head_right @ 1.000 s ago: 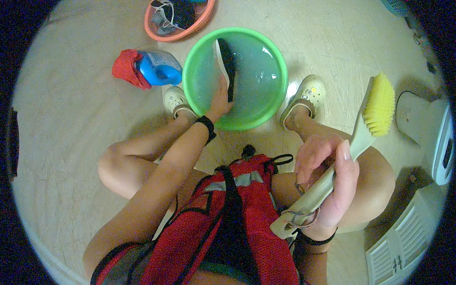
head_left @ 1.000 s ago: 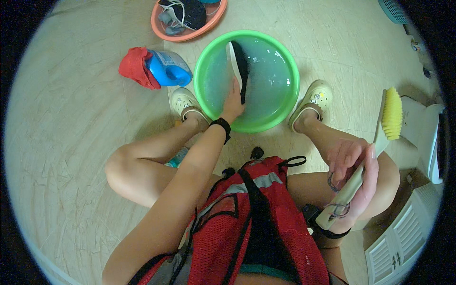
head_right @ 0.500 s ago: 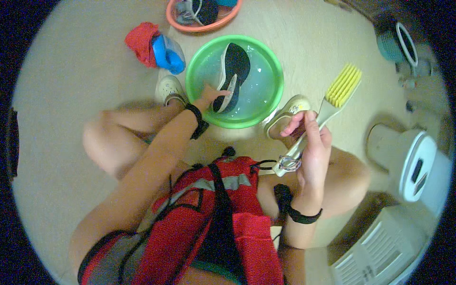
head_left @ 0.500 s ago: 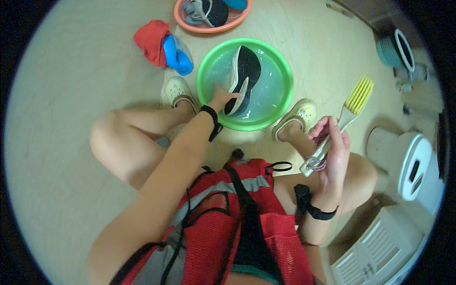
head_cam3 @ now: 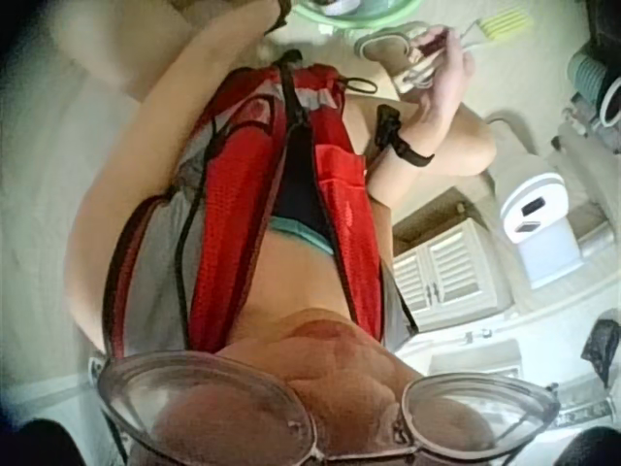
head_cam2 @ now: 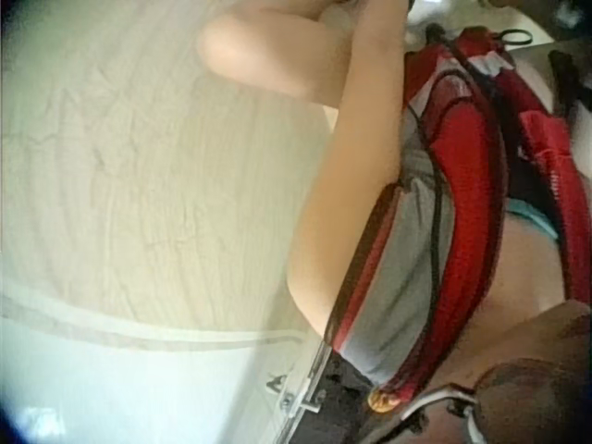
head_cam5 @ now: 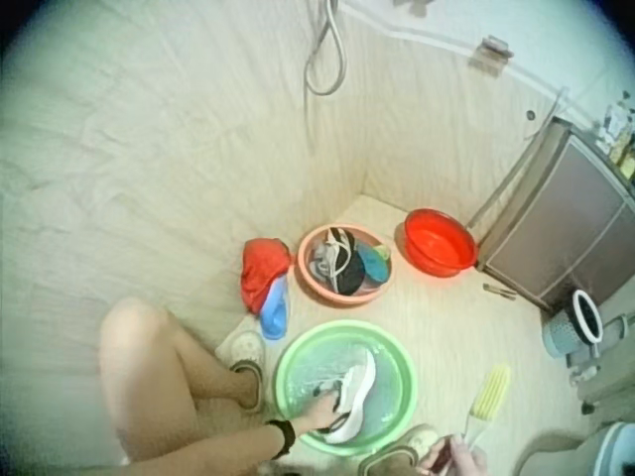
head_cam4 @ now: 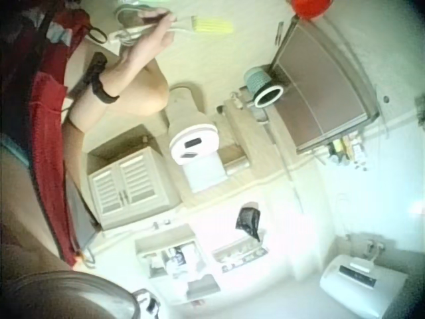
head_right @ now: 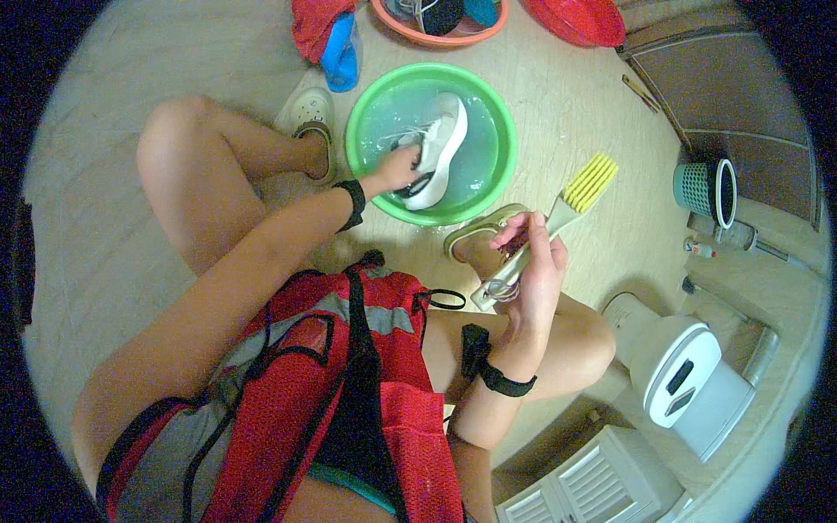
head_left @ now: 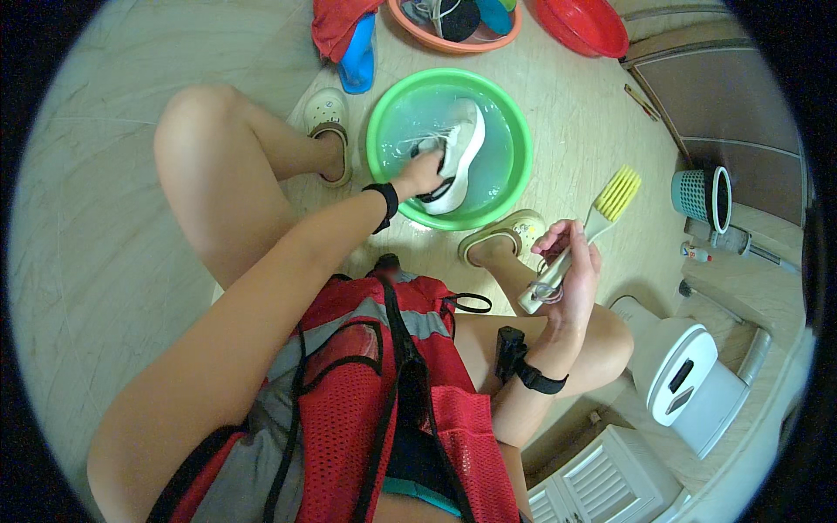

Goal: The person cleans a pair of shoes by scrubbing them with a handheld brush and dipping them into a basin of soapy water.

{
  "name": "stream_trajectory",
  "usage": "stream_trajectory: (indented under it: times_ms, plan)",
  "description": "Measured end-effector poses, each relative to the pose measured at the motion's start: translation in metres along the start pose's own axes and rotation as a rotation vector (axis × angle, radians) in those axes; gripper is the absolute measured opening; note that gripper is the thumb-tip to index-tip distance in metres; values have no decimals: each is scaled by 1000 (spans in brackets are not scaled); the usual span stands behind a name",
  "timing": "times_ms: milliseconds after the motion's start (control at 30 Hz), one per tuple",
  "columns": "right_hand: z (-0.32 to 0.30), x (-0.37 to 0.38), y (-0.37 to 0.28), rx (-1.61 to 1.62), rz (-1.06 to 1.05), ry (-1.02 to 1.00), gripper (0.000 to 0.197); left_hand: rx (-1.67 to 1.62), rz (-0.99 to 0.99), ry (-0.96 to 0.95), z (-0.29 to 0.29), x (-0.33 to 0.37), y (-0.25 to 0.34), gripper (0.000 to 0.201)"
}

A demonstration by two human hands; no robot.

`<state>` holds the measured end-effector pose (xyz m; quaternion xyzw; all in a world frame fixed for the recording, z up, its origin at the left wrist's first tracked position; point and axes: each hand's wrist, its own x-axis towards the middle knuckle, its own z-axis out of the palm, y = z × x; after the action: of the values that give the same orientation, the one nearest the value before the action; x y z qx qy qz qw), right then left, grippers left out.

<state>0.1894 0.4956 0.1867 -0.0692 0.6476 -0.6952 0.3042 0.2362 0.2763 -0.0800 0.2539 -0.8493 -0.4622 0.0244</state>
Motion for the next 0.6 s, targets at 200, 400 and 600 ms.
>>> stream_trajectory:
  times_ms: [200,400,600]
  plan:
    - [-18,4,-20,31,32,13,29,198,270,-28,11,5,14,33]
    - [-26,14,-26,101,60,82,30,481,-48,63,4,26,32,19]
    - [-23,17,-24,153,94,128,30,482,45,-70,-5,57,-15,45]
